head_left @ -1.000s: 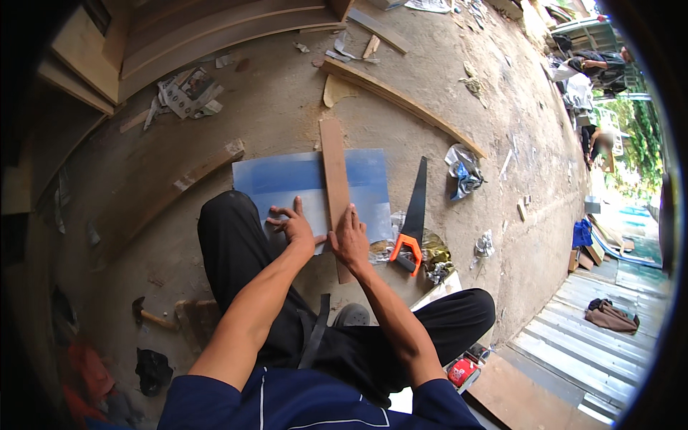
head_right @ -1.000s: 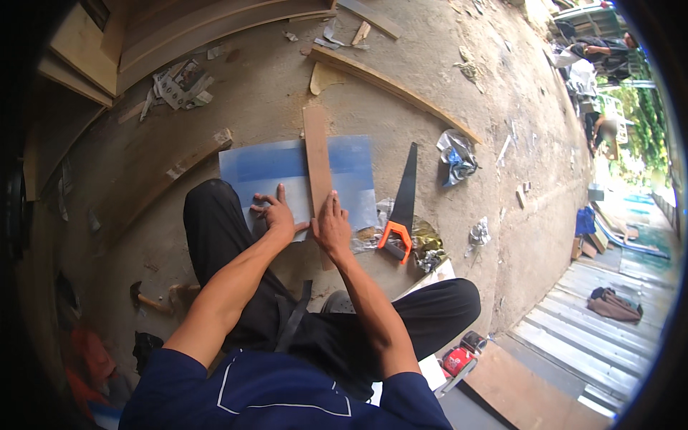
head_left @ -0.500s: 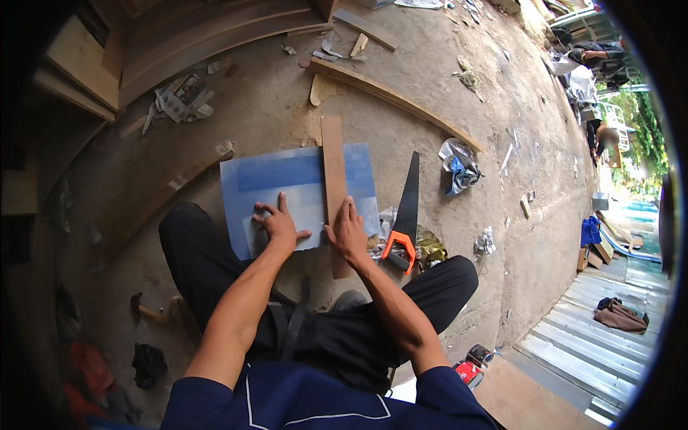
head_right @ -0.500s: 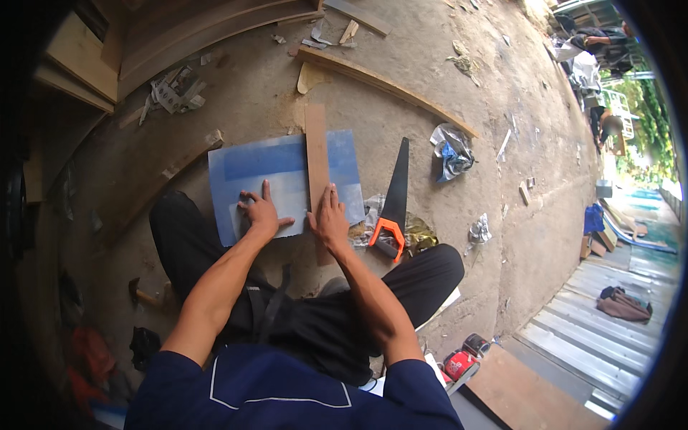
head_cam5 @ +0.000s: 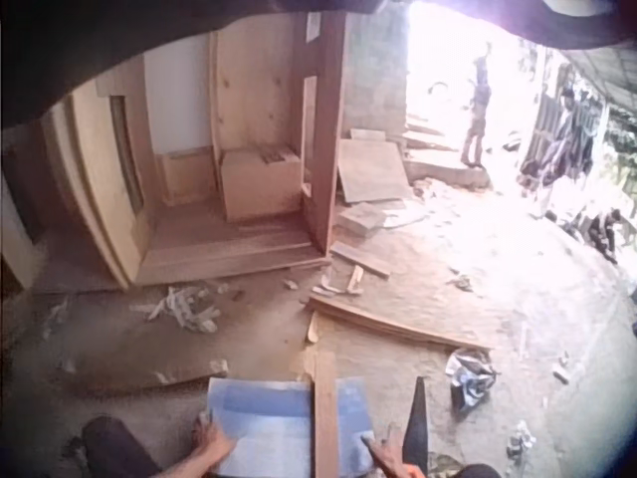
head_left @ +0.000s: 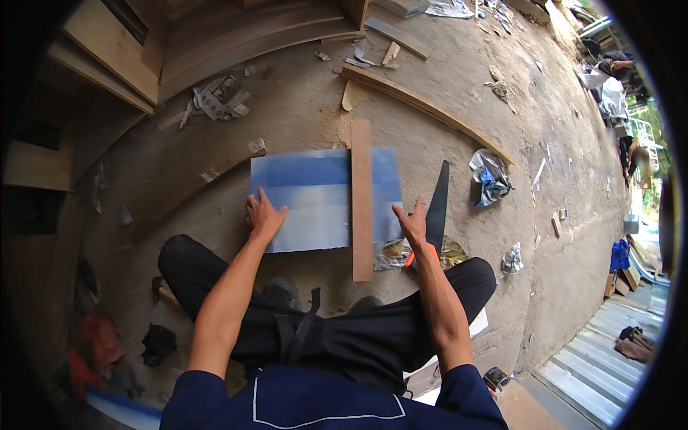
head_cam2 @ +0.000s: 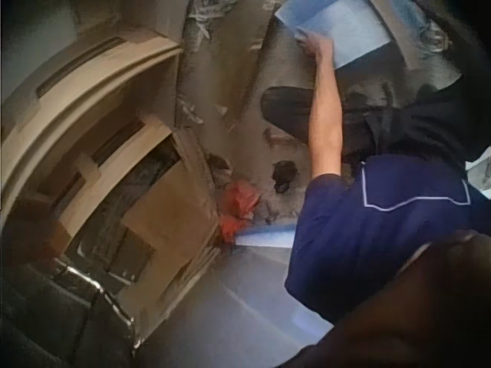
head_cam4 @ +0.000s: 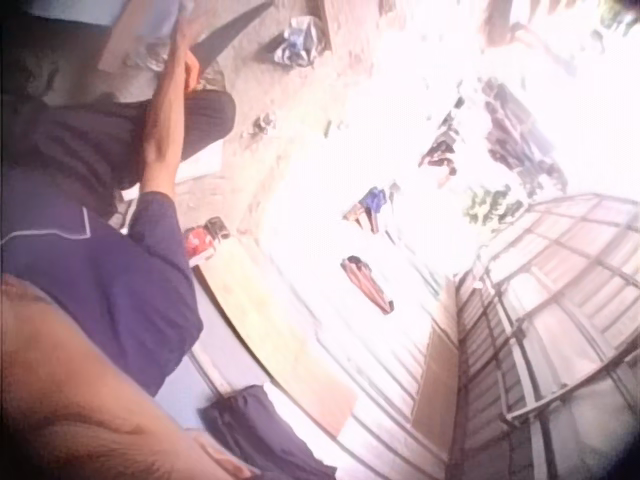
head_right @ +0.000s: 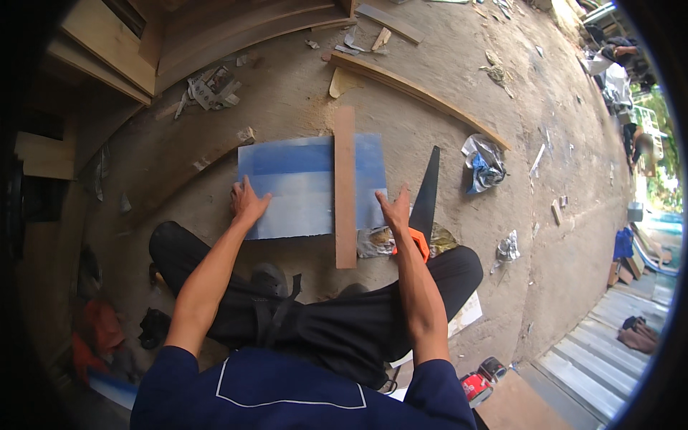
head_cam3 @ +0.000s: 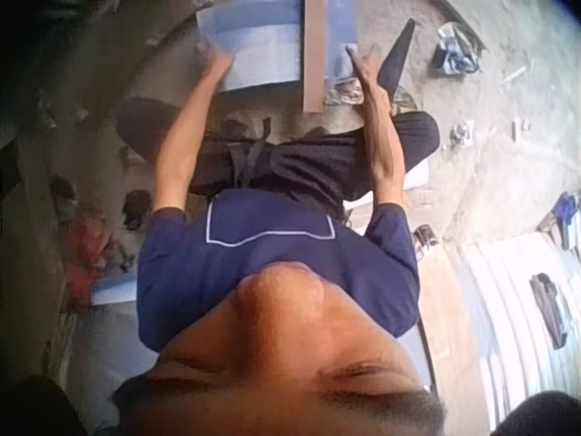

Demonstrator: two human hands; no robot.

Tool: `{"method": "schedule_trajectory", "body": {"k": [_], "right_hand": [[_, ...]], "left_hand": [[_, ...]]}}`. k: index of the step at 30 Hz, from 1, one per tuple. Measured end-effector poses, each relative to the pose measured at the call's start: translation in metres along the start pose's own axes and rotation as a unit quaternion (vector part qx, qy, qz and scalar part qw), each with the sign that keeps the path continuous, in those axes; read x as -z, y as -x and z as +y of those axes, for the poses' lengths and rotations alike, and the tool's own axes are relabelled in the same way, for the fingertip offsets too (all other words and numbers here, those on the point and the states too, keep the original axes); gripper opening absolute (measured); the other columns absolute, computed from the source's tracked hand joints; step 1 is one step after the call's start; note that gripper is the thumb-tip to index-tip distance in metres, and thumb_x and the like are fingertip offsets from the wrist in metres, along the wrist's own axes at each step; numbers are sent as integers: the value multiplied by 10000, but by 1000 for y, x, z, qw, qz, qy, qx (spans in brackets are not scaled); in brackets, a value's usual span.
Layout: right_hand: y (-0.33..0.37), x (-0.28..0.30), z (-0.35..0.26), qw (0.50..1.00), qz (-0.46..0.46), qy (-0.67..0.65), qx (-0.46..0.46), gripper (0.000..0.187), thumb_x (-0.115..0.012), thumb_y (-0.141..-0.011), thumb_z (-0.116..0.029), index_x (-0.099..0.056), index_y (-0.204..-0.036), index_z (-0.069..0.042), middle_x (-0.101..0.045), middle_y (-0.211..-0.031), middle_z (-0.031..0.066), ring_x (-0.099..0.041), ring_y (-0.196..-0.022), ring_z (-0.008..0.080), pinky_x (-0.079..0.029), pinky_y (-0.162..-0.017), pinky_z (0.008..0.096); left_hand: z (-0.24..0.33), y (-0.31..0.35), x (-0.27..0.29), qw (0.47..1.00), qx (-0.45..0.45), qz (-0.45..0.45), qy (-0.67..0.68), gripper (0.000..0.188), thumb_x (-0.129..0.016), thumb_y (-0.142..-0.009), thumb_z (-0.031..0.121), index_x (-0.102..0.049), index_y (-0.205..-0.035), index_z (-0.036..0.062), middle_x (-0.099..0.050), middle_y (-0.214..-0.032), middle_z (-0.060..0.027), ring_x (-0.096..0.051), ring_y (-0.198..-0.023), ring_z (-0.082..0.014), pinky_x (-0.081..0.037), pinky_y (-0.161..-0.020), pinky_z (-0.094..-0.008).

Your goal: The person sits on the floor and uses a hand saw to cut a white plastic sheet into smaller pieces. They then flip the sheet, place a wooden strip on it, and continue sawing along the strip to create straight cuts.

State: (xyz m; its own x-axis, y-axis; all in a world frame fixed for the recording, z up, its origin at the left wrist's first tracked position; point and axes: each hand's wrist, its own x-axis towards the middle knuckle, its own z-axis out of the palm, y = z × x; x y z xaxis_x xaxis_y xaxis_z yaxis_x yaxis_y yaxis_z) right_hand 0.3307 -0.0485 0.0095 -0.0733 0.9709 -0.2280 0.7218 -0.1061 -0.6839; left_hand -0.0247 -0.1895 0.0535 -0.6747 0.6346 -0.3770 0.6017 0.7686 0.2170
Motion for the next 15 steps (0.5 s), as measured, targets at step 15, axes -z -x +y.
{"method": "schedule_trajectory", "body": {"k": [15], "right_hand": [[36, -17, -4, 996, -45, -20, 72, 988, -808, -718, -205, -212, -1430, 132, -415, -1349, 299, -426, -1265, 385, -342, -1074, 390]], "left_hand": [[-48, -17, -33, 971, 95, -100, 194, 1102, -794, -690, 403, -100, -1444, -3, -370, -1388, -304, -404, -1280, -417, -375, -1059, -459]]}}
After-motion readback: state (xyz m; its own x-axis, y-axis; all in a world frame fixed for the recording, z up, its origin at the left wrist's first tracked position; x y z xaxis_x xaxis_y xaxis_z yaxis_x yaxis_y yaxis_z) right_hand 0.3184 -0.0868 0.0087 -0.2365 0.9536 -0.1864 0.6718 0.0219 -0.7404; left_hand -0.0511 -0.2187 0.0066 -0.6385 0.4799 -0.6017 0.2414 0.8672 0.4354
